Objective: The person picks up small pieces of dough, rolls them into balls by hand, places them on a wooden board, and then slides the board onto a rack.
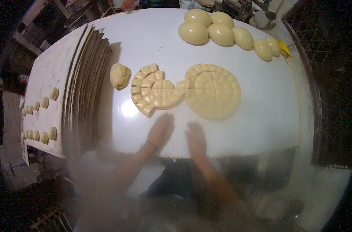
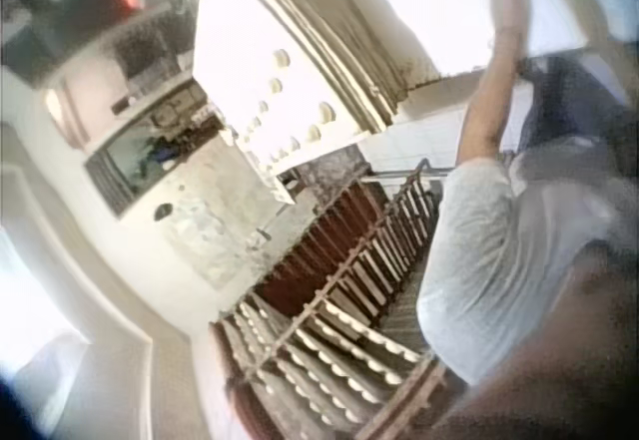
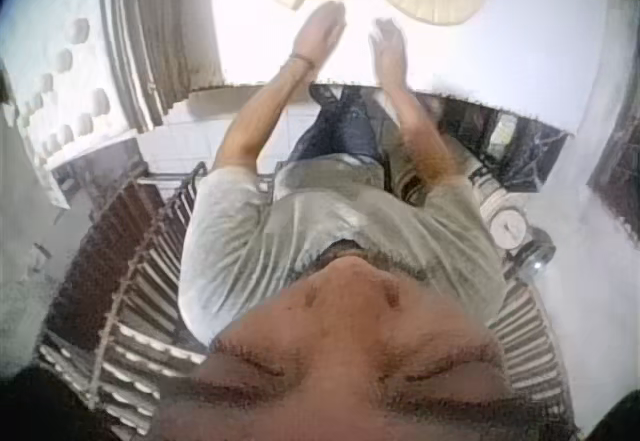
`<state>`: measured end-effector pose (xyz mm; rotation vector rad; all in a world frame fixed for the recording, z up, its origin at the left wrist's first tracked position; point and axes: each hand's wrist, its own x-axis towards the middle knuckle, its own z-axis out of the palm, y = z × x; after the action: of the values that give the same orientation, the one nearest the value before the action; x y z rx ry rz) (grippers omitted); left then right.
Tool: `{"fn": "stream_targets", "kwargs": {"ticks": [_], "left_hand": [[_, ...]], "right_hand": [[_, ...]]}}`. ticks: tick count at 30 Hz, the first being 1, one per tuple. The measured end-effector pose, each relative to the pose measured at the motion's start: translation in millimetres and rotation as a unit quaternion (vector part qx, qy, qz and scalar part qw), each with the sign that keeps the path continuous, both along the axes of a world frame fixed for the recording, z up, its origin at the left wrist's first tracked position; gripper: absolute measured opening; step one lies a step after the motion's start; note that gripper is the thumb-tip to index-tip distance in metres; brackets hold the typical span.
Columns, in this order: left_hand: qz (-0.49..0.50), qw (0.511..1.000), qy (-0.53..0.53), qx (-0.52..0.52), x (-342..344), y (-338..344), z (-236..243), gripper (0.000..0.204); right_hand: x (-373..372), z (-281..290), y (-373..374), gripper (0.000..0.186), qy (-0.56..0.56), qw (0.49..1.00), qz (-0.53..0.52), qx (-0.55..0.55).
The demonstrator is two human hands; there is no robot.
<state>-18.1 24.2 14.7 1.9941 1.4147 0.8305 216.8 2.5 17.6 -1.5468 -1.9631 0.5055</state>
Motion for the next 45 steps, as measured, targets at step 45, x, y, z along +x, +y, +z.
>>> {"fn": "stream_targets", "kwargs": {"ticks": [45], "left_hand": [[-0.005,0.999,0.01,0.048,-38,-66,-44,0.015]], "right_hand": [[105,-12,-16,0.024,-0.045,0.98,0.175,-0.086]]}}
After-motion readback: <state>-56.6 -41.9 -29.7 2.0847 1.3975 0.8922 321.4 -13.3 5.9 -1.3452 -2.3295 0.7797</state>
